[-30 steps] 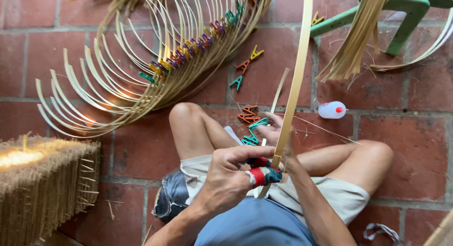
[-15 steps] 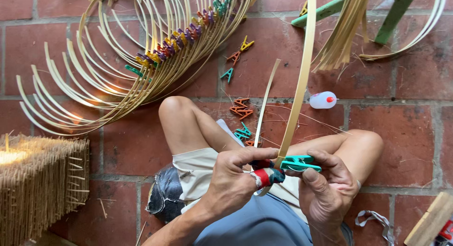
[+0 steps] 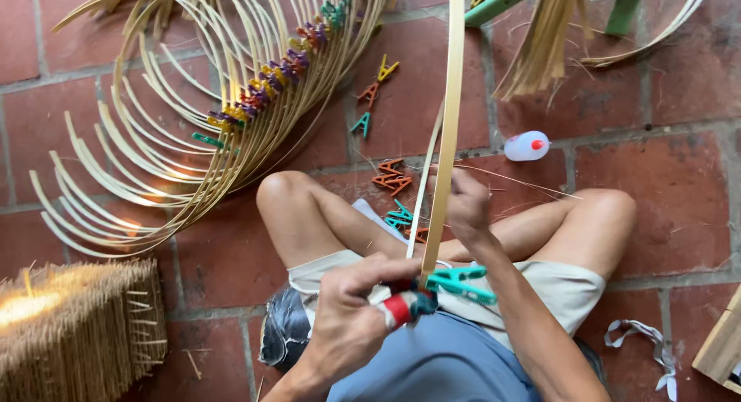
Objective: The person sits on a tiled floor and assembles thin bamboo strips into circular shapes. They apply glue to the ends of the strips, join them, and secure the joints with colorful clothespins. The person repeatedly picks up strips, applies glue, and clips them to form a growing stack of finished circles.
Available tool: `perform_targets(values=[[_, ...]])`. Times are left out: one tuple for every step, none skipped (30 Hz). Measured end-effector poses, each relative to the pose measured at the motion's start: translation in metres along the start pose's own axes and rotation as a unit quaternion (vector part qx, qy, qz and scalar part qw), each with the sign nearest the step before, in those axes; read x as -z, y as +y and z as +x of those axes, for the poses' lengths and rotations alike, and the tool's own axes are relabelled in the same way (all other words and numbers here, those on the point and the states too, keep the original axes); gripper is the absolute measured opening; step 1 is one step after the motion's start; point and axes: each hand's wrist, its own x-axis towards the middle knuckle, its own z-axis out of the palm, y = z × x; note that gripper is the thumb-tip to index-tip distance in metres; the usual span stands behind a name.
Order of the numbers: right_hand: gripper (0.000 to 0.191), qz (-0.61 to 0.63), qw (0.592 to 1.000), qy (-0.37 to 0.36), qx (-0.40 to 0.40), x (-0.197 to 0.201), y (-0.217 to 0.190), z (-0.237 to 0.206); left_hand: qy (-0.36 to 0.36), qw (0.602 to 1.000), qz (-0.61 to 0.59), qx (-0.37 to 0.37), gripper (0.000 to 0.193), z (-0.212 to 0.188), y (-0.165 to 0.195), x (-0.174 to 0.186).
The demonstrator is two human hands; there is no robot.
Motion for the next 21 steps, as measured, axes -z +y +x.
perform_targets(values=[[0.025, -0.046, 0.981, -0.025, 0.184, -0.016, 0.017, 0.024, -0.002, 1.0, 0.021, -0.004, 0.033, -0.001, -0.003, -0.002], [0.021, -0.101, 0.968, -0.07, 0.218, -0.033, 0.031, 0.042, 0.0, 0.999, 0.041, -0.004, 0.034, -0.001, -0.007, -0.005], [0.017, -0.155, 0.948, -0.119, 0.251, -0.049, 0.044, 0.053, 0.005, 0.998, 0.06, -0.002, 0.034, -0.002, -0.01, -0.008], [0.016, -0.202, 0.93, -0.131, 0.277, -0.063, 0.055, 0.061, -0.003, 0.998, 0.062, -0.031, 0.034, -0.002, -0.013, -0.009], [0.015, -0.248, 0.91, -0.141, 0.3, -0.074, 0.063, 0.065, -0.013, 0.996, 0.065, -0.058, 0.034, -0.002, -0.016, -0.011], [0.016, -0.292, 0.888, -0.151, 0.322, -0.084, 0.07, 0.067, -0.022, 0.994, 0.069, -0.083, 0.034, -0.002, -0.018, -0.011], [0.013, -0.325, 0.871, -0.167, 0.329, -0.09, 0.074, 0.067, -0.01, 0.996, 0.058, -0.069, 0.032, -0.002, -0.019, -0.011], [0.011, -0.359, 0.854, -0.182, 0.331, -0.094, 0.078, 0.065, -0.002, 0.998, 0.047, -0.051, 0.031, -0.001, -0.02, -0.01], [0.009, -0.393, 0.836, -0.197, 0.328, -0.097, 0.081, 0.063, 0.004, 0.999, 0.034, -0.031, 0.03, -0.001, -0.021, -0.008], [0.008, -0.405, 0.838, -0.21, 0.298, -0.099, 0.082, 0.062, 0.008, 0.999, 0.04, -0.026, 0.028, 0.0, -0.021, -0.007], [0.008, -0.42, 0.839, -0.223, 0.266, -0.099, 0.082, 0.061, 0.011, 0.999, 0.044, -0.022, 0.027, 0.001, -0.021, -0.005], [0.01, -0.434, 0.838, -0.236, 0.234, -0.098, 0.081, 0.062, 0.014, 0.999, 0.048, -0.017, 0.026, 0.002, -0.022, -0.004], [0.011, -0.37, 0.874, -0.214, 0.232, -0.093, 0.08, 0.064, 0.016, 0.999, 0.034, -0.007, 0.028, 0.003, -0.022, -0.004], [0.012, -0.306, 0.904, -0.191, 0.229, -0.084, 0.075, 0.067, 0.018, 1.0, 0.02, 0.003, 0.03, 0.004, -0.023, -0.004], [0.014, -0.242, 0.929, -0.163, 0.226, -0.072, 0.068, 0.07, 0.019, 1.0, 0.005, 0.01, 0.032, 0.005, -0.024, -0.005], [0.016, -0.143, 0.953, -0.138, 0.227, -0.054, 0.057, 0.073, 0.013, 1.0, -0.013, 0.001, 0.033, 0.006, -0.024, -0.005], [0.017, -0.043, 0.967, -0.114, 0.224, -0.031, 0.043, 0.074, 0.009, 0.999, -0.034, -0.006, 0.035, 0.007, -0.025, -0.007], [0.014, -0.015, 0.969, -0.118, 0.217, 0.0, 0.025, 0.076, 0.006, 0.998, -0.053, -0.014, 0.036, 0.008, -0.025, -0.009], [0.01, 0.013, 0.97, -0.118, 0.211, 0.034, 0.003, 0.078, 0.003, 0.998, -0.062, -0.006, 0.038, 0.008, -0.024, -0.01], [0.008, 0.04, 0.991, -0.106, 0.067, 0.073, -0.021, 0.076, 0.0, 0.997, -0.071, 0.001, 0.039, 0.009, -0.024, -0.013], [0.008, 0.03, 0.987, -0.059, 0.148, 0.108, -0.049, 0.078, -0.005, 0.997, -0.079, 0.008, 0.04, 0.009, -0.024, -0.015]])
